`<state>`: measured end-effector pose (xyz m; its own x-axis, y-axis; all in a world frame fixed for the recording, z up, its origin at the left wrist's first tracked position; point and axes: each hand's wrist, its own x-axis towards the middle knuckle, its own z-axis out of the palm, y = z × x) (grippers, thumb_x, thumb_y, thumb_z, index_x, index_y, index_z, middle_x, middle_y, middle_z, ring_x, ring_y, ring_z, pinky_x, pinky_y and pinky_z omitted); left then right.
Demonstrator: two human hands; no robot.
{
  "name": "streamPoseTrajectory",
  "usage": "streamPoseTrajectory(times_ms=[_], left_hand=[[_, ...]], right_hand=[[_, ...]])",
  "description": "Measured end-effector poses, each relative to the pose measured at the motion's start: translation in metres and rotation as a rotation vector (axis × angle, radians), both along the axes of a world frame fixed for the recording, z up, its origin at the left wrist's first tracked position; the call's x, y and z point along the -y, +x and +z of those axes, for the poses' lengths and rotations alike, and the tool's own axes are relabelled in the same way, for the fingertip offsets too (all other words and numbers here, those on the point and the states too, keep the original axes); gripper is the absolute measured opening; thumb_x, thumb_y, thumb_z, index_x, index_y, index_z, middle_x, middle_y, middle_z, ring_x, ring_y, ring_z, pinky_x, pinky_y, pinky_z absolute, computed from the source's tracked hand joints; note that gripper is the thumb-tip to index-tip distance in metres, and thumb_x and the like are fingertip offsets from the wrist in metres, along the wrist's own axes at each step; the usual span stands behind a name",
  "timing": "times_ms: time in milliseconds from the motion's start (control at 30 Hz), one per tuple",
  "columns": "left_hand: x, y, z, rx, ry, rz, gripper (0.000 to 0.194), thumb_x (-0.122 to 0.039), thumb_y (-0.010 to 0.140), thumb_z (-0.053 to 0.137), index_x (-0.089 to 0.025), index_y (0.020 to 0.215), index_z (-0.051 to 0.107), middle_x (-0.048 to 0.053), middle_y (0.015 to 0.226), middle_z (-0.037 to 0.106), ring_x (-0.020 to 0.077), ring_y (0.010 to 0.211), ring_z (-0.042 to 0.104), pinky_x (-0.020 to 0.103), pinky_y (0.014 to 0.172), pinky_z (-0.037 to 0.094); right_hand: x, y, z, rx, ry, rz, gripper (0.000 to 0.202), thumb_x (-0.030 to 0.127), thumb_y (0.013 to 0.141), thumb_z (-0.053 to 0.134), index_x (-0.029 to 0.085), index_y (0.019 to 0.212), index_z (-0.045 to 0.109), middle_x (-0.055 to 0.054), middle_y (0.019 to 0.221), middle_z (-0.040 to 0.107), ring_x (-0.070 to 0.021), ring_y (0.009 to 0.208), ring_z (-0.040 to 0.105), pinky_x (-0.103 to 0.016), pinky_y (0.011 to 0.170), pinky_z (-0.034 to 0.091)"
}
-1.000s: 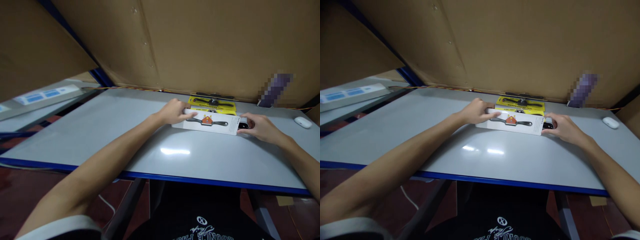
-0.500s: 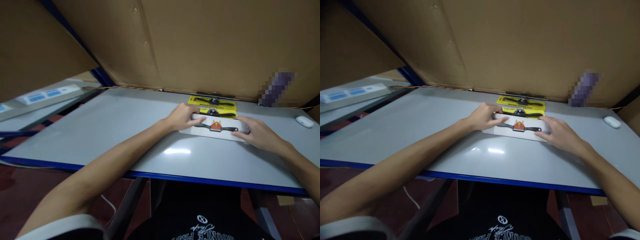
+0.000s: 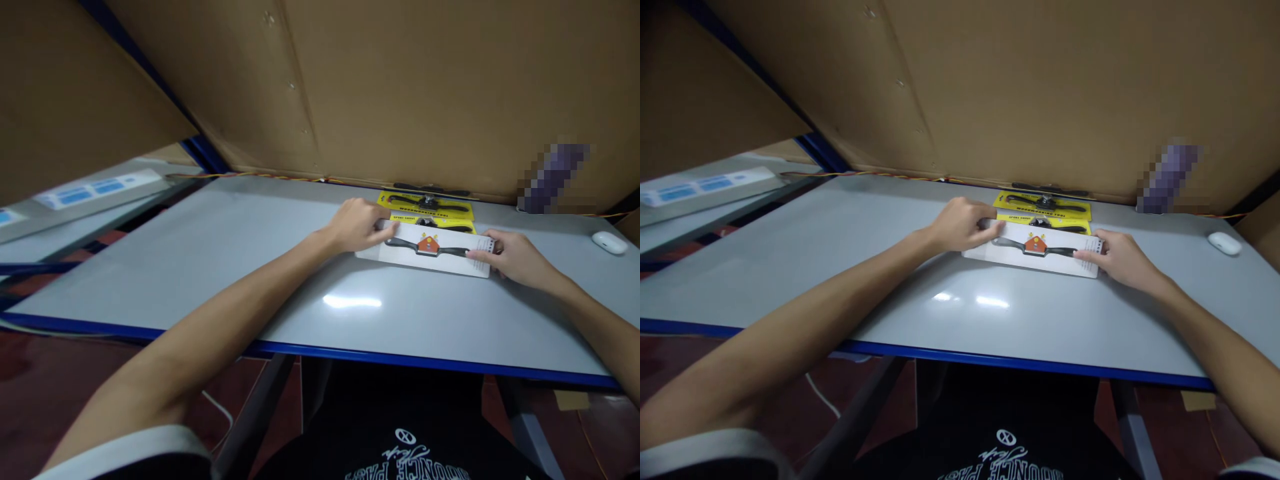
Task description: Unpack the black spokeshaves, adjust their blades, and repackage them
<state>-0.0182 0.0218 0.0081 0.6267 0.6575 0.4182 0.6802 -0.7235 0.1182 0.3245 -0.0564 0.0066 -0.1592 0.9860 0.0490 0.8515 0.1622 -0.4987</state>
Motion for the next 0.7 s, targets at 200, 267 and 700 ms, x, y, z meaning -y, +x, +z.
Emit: streamPoseTrajectory(times_ms=[200, 267, 700], left_hand=[[0.0005, -0.0031, -0.0016, -0.010, 0.037, -0.054, 0.042, -0.053, 0.091, 0.038, -0.023, 0.061, 0.037, 0.002, 0.054, 0.047, 0.0147, 0.051, 0.032, 0.030, 0.053, 0.021], [-0.0008, -0.0042, -0.0019, -0.025, 0.049, -0.056, 0.044, -0.054, 0.091, 0.040, -0.023, 0.061, 0.039, 0.002, 0.055, 0.048, 0.0148, 0.050, 0.033, 0.031, 0.053, 0.021], [-0.0044, -0.0102, 0.0001, 0.201, 0.080, -0.172, 0.043, -0.053, 0.091, 0.047, -0.022, 0.061, 0.045, 0.000, 0.055, 0.048, 0.0140, 0.050, 0.038, 0.031, 0.053, 0.024]], right_hand=[[-0.0030, 0.0031, -0.0036, -0.181, -0.035, 0.062, 0.044, 0.067, 0.083, 0.071, 0.025, 0.081, 0.059, 0.005, 0.049, 0.054, -0.0159, 0.043, 0.051, -0.032, 0.046, 0.036], [-0.0040, 0.0037, -0.0043, -0.218, -0.030, 0.080, 0.042, 0.065, 0.082, 0.073, 0.025, 0.082, 0.061, 0.004, 0.053, 0.055, -0.0161, 0.045, 0.053, -0.032, 0.047, 0.038], [-0.0012, 0.0028, -0.0078, 0.024, 0.490, 0.251, 0.029, 0.049, 0.099, 0.062, 0.024, 0.107, 0.073, -0.005, 0.089, 0.075, -0.0188, 0.066, 0.065, -0.034, 0.065, 0.054]])
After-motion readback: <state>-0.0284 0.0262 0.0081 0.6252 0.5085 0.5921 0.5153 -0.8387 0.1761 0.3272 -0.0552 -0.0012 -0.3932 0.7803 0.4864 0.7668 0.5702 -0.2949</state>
